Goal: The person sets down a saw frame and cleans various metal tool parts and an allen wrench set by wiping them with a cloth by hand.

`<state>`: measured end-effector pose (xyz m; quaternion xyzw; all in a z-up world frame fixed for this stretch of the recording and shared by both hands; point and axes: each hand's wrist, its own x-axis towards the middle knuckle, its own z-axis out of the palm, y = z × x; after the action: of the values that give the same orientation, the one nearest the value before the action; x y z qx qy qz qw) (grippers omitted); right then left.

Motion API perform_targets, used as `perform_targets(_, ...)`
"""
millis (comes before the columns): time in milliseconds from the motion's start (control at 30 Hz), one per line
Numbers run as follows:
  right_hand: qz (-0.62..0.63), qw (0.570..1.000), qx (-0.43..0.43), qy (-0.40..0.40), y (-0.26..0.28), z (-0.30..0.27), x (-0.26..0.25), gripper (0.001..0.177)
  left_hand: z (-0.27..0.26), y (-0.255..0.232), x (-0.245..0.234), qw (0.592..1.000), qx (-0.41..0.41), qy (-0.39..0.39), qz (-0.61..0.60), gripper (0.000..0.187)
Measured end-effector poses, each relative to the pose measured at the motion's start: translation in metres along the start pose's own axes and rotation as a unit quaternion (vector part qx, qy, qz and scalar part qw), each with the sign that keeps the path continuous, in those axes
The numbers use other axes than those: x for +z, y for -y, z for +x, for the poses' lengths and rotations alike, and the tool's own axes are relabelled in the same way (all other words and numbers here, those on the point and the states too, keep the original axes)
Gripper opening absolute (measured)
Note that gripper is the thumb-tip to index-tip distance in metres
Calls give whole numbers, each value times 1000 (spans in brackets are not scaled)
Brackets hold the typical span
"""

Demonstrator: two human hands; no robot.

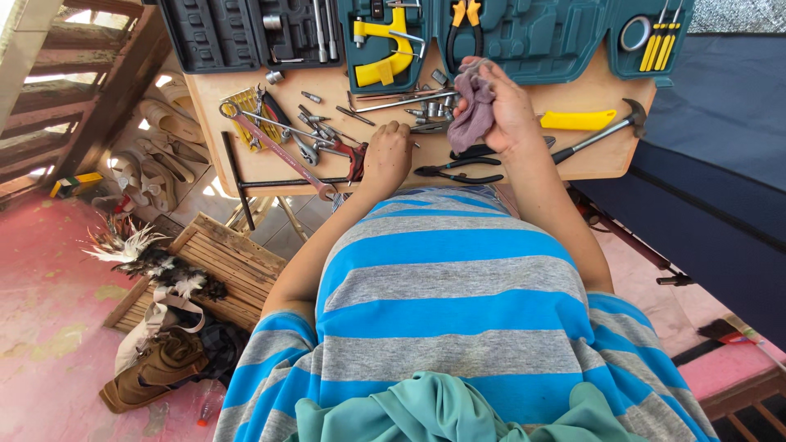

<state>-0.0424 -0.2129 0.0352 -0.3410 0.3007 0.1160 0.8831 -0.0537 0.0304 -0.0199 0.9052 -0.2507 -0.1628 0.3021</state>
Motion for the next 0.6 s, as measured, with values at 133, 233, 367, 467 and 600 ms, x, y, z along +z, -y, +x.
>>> perform_targets(133, 20, 999, 29, 1, -11, -6, 0, 27, -12, -1, 14, 995, -17, 21, 97, 18)
perform_targets(233, -3, 1000, 28, -4, -15, -9, -9, 21, -15, 0, 22, 993, 0, 13, 117, 25)
perform_targets(367, -207, 975, -74, -9, -28, -12, -8, 13, -9, -11, 7, 997, -22, -7, 76, 16)
perform_targets(467, -410, 897, -156, 62, -29, -28, 7, 17, -5, -29, -15, 979, -77, -42, -185, 10)
perform_targets(600, -631, 707, -303, 94, -21, -48, 40, 27, 14, -38, -26, 913, -133, -29, -384, 10)
